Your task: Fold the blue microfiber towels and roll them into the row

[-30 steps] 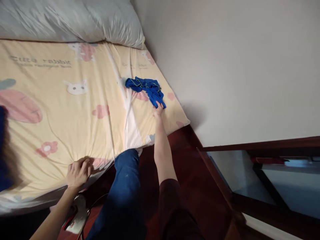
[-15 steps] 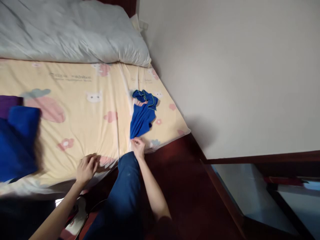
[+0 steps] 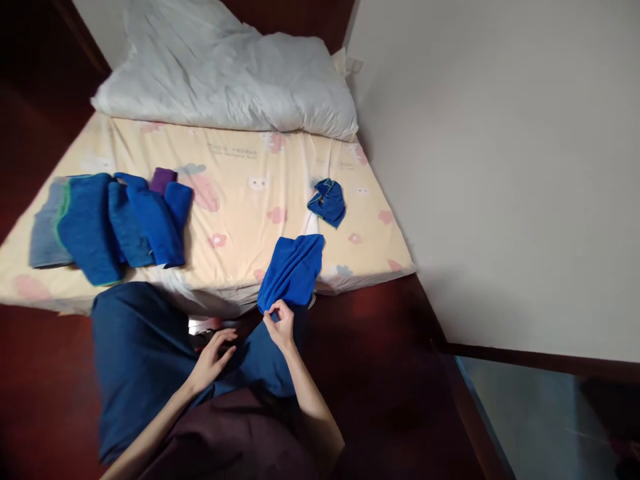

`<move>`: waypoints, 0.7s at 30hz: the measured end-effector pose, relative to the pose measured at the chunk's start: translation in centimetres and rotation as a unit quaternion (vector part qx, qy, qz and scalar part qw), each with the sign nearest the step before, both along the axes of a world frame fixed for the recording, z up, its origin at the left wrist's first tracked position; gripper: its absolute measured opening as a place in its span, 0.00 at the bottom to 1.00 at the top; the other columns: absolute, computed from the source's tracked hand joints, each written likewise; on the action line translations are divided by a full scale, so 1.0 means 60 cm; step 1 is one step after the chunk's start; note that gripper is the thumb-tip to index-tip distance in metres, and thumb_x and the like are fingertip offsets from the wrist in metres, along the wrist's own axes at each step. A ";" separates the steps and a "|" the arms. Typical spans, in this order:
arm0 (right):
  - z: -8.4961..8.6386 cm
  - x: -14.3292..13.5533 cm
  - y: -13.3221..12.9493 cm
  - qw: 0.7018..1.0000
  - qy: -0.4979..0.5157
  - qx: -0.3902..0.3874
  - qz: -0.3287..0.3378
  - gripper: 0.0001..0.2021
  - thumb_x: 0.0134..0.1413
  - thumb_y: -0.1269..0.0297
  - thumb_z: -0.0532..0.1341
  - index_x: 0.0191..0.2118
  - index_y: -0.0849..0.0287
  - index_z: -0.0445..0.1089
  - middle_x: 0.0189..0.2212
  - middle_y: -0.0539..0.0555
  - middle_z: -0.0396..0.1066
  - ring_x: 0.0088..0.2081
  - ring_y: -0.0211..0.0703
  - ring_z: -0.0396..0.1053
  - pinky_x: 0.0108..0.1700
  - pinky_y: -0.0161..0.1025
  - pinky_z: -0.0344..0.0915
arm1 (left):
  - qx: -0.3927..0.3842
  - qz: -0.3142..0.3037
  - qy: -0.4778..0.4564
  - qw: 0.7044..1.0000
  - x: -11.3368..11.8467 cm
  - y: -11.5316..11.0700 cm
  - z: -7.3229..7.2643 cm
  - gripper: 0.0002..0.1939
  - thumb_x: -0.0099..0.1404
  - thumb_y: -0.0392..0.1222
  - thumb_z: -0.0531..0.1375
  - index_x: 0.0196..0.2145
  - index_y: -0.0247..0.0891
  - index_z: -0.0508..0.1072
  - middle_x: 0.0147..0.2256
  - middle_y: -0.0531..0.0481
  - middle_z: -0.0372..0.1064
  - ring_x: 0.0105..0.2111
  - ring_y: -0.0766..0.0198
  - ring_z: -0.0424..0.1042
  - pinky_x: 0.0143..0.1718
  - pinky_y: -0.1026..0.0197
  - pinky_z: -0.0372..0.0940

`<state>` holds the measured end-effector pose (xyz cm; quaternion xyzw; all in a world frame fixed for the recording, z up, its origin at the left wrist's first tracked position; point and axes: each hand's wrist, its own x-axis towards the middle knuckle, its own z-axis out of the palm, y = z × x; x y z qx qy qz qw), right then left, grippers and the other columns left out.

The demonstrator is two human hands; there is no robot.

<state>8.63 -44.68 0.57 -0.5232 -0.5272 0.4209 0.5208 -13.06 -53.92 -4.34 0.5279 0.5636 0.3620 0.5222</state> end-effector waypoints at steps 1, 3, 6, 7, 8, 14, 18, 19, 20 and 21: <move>0.005 -0.020 -0.015 0.999 0.019 -0.010 0.029 0.12 0.56 0.57 0.65 0.30 0.55 0.62 0.28 0.47 0.62 0.29 0.38 0.64 0.34 0.35 0.64 | -0.038 0.017 -0.050 0.998 -0.007 0.006 0.012 0.26 0.64 0.61 0.66 0.52 0.40 0.76 0.59 0.37 0.69 0.59 0.44 0.72 0.59 0.42 0.71; 0.014 -0.064 -0.053 0.995 0.047 -0.036 0.086 0.13 0.57 0.57 0.66 0.30 0.55 0.62 0.29 0.47 0.62 0.29 0.37 0.63 0.33 0.34 0.64 | -0.114 0.053 -0.165 0.978 -0.021 0.024 0.037 0.38 0.60 0.65 0.69 0.60 0.41 0.71 0.62 0.36 0.68 0.60 0.42 0.71 0.59 0.42 0.70; 0.021 -0.127 -0.121 0.982 0.054 -0.077 0.161 0.12 0.58 0.56 0.66 0.31 0.55 0.65 0.31 0.49 0.65 0.29 0.36 0.64 0.32 0.34 0.65 | -0.172 0.097 -0.263 0.944 -0.035 0.042 0.068 0.46 0.59 0.68 0.68 0.67 0.41 0.66 0.63 0.36 0.68 0.62 0.43 0.70 0.63 0.44 0.66; 0.022 -0.143 -0.141 0.977 0.044 -0.086 0.189 0.12 0.58 0.56 0.67 0.32 0.56 0.67 0.32 0.49 0.67 0.30 0.37 0.66 0.33 0.34 0.66 | -0.172 0.113 -0.256 0.945 -0.037 0.042 0.074 0.46 0.59 0.67 0.69 0.67 0.40 0.66 0.63 0.36 0.68 0.62 0.43 0.70 0.65 0.45 0.64; 0.024 -0.153 -0.158 0.971 0.030 -0.090 0.220 0.11 0.58 0.55 0.67 0.33 0.56 0.69 0.33 0.50 0.69 0.31 0.38 0.69 0.34 0.35 0.68 | -0.165 0.129 -0.232 0.950 -0.038 0.039 0.079 0.45 0.57 0.64 0.71 0.65 0.39 0.68 0.62 0.37 0.69 0.62 0.44 0.69 0.66 0.46 0.62; 0.056 -0.095 -0.128 0.924 0.020 -0.163 0.345 0.14 0.61 0.51 0.68 0.46 0.55 0.77 0.35 0.52 0.79 0.33 0.44 0.80 0.37 0.40 0.75 | -0.180 0.145 -0.200 0.952 -0.067 -0.006 0.098 0.33 0.49 0.49 0.71 0.53 0.37 0.75 0.47 0.44 0.77 0.45 0.50 0.76 0.49 0.55 0.69; 0.070 0.022 0.031 0.977 -0.011 -0.115 0.182 0.15 0.64 0.48 0.65 0.45 0.55 0.76 0.35 0.55 0.79 0.37 0.47 0.80 0.37 0.40 0.76 | -0.266 0.105 -0.323 0.902 -0.115 -0.041 0.118 0.27 0.46 0.45 0.68 0.46 0.39 0.76 0.35 0.50 0.75 0.32 0.58 0.72 0.36 0.60 0.66; 0.068 0.055 0.083 0.986 -0.035 -0.101 0.129 0.16 0.62 0.48 0.66 0.46 0.55 0.76 0.39 0.57 0.80 0.39 0.48 0.80 0.37 0.40 0.76 | -0.279 0.084 -0.332 0.897 -0.127 -0.048 0.127 0.24 0.45 0.44 0.67 0.43 0.39 0.76 0.32 0.52 0.74 0.30 0.59 0.71 0.35 0.61 0.65; 0.064 0.088 0.139 0.991 -0.063 -0.091 0.080 0.17 0.60 0.48 0.67 0.47 0.55 0.75 0.44 0.59 0.79 0.41 0.49 0.80 0.37 0.40 0.76 | -0.287 0.062 -0.324 0.899 -0.137 -0.055 0.137 0.20 0.46 0.44 0.66 0.39 0.40 0.77 0.30 0.53 0.72 0.29 0.60 0.69 0.33 0.61 0.64; 0.058 0.121 0.196 0.991 -0.097 -0.081 0.038 0.19 0.57 0.49 0.68 0.49 0.55 0.75 0.49 0.60 0.78 0.42 0.49 0.80 0.37 0.41 0.77 | -0.286 0.039 -0.301 0.909 -0.145 -0.061 0.150 0.16 0.47 0.44 0.66 0.36 0.40 0.77 0.28 0.54 0.70 0.28 0.61 0.69 0.33 0.61 0.64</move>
